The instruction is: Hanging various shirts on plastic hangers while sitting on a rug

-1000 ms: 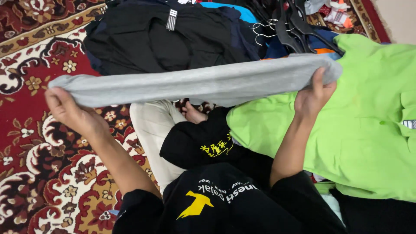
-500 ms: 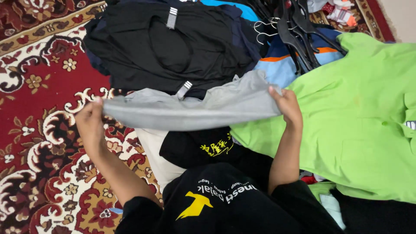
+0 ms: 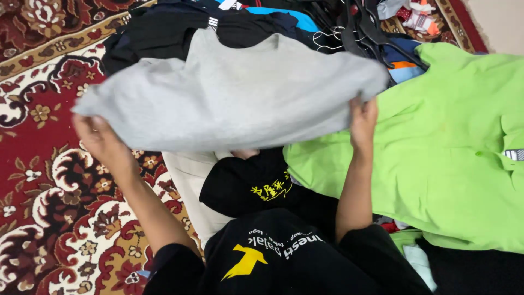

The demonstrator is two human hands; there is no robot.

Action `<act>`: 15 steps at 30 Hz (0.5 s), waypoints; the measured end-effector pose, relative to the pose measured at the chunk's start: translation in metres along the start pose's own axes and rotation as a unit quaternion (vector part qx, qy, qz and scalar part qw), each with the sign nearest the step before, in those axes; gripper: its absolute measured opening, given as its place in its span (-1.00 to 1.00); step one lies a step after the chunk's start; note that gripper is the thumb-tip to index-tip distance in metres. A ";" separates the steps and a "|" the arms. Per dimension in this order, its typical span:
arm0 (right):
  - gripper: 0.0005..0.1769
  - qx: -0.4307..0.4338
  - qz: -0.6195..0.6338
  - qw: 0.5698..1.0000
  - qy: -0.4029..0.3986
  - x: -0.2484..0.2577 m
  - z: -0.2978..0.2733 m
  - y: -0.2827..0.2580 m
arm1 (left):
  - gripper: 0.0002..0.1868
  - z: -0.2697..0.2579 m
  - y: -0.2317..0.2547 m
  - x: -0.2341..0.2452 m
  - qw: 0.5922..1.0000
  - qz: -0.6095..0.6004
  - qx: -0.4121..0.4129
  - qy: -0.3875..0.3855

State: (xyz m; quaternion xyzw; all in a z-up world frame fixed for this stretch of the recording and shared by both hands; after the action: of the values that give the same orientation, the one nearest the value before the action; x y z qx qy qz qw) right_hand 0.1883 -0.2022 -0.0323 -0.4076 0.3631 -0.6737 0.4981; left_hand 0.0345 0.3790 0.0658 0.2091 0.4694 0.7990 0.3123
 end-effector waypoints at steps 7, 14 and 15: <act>-0.63 -0.193 -0.279 0.931 -0.136 -0.013 -0.085 0.146 | -0.76 -0.074 -0.178 0.053 0.894 0.359 0.257 -0.074; -0.59 -0.278 -0.253 0.909 -0.179 -0.026 -0.097 0.118 | -0.32 -0.105 -0.177 0.053 0.814 0.326 0.437 -0.200; -0.48 -0.297 -0.263 0.892 -0.217 -0.040 -0.091 0.079 | -0.39 -0.111 -0.191 0.055 0.793 0.339 0.446 -0.238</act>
State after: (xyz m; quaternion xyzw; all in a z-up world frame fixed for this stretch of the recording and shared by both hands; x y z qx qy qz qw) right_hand 0.1423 -0.1751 -0.1474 -0.7529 0.3087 -0.5360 0.2246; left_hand -0.0171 0.4180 -0.1531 0.6547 0.5836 0.4804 -0.0051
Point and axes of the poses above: each hand's wrist, its own z-axis towards the middle knuckle, its own x-axis out of the back of the hand, y = z × x, the point moved 7 cm from there along z, towards the middle knuckle, and after that the axes turned 5 degrees about x, right-handed, at the moved point
